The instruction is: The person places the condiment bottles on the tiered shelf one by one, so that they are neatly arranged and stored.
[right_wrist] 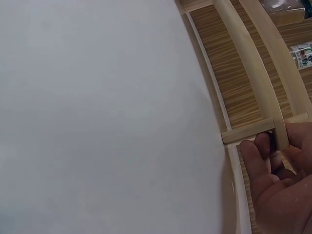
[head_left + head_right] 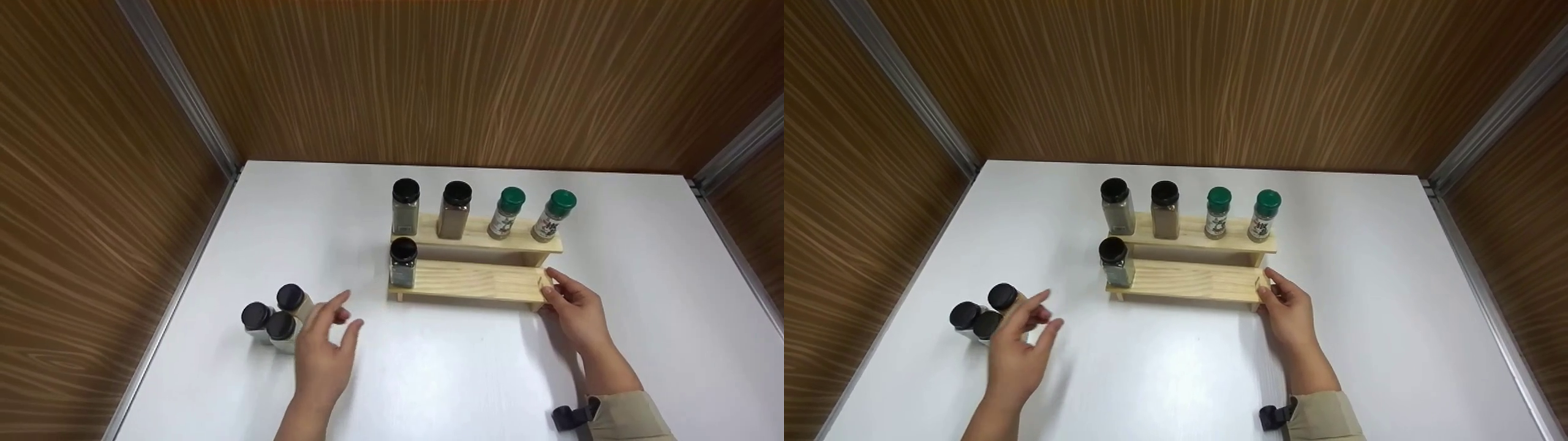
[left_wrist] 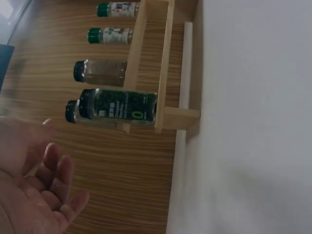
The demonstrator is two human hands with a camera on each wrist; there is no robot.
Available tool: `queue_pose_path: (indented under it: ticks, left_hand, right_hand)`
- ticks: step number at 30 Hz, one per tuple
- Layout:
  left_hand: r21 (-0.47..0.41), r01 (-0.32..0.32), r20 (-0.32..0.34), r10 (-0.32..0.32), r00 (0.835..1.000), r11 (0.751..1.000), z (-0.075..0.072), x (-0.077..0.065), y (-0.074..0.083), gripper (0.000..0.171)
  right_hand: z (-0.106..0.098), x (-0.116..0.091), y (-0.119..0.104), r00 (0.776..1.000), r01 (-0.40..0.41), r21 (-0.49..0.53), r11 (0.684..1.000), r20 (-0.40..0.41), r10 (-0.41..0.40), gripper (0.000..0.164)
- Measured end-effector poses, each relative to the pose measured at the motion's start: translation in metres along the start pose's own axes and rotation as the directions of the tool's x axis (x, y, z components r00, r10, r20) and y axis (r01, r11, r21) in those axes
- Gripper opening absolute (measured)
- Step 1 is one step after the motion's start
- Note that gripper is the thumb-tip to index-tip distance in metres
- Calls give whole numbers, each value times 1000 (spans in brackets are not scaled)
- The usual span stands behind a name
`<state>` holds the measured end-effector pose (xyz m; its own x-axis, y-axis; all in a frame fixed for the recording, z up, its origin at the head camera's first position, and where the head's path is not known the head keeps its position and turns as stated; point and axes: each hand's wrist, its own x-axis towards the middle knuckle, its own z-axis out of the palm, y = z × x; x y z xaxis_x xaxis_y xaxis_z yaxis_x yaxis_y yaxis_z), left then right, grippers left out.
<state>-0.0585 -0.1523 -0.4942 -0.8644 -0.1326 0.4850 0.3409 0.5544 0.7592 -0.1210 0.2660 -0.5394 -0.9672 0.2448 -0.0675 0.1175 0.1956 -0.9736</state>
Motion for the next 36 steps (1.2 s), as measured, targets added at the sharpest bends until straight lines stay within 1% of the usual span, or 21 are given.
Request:
queue_pose_path:
  ticks: [1,2,3,4,6,8,10,12,15,17,20,23,27,31,36]
  left_hand:
    - [28,-26,-76,29,997,999,-3,-1,-3,49]
    - [64,-41,-146,50,988,997,-7,-3,-6,48]
    - [94,-45,-212,64,975,995,-10,-5,-9,49]
    - [122,-36,-268,67,961,992,-13,-7,-12,51]
    - [163,6,-349,52,936,987,-19,-10,-19,59]
    - [182,56,-392,20,920,982,-23,-13,-25,72]
    - [187,92,-398,-10,918,978,-25,-15,-31,86]
    - [196,111,-384,-28,923,974,-24,-17,-35,99]
    - [204,116,-361,-35,932,972,-19,-20,-42,109]
    - [200,116,-357,-38,933,973,-16,-21,-45,112]
    - [179,127,-365,-54,930,976,-14,-22,-49,110]
    - [147,156,-381,-90,920,977,-13,-21,-49,103]
    - [118,171,-404,-110,908,978,-12,-21,-48,92]
    - [115,172,-411,-111,905,978,-11,-23,-49,86]
    - [93,216,-396,-163,904,972,-11,-24,-50,81]
  right_hand:
    - [0,0,0,1000,1,3,1000,1,-1,47]
    - [1,0,1,1000,2,3,1000,2,-2,47]
    - [1,0,1,1000,1,2,1000,1,-1,47]
    - [1,0,2,1000,-2,2,1000,1,2,47]
    - [0,0,3,1000,-12,3,1000,-2,12,47]
    - [-1,-1,4,1000,-23,2,1000,-5,23,48]
    - [-3,-1,5,1000,-29,0,1000,-9,29,48]
    - [-5,-1,5,999,-30,1,1000,-14,30,48]
    - [-7,-1,4,1000,-28,6,1000,-9,28,49]
    - [-7,-1,3,1000,-27,10,1000,2,27,49]
    - [-7,-1,3,1000,-28,13,1000,15,28,50]
    - [-6,0,4,999,-35,15,999,10,35,51]
    - [-6,2,7,999,-50,26,998,6,49,52]
    - [-5,3,9,998,-53,29,998,20,52,53]
    - [-7,5,10,997,-53,38,998,62,50,54]
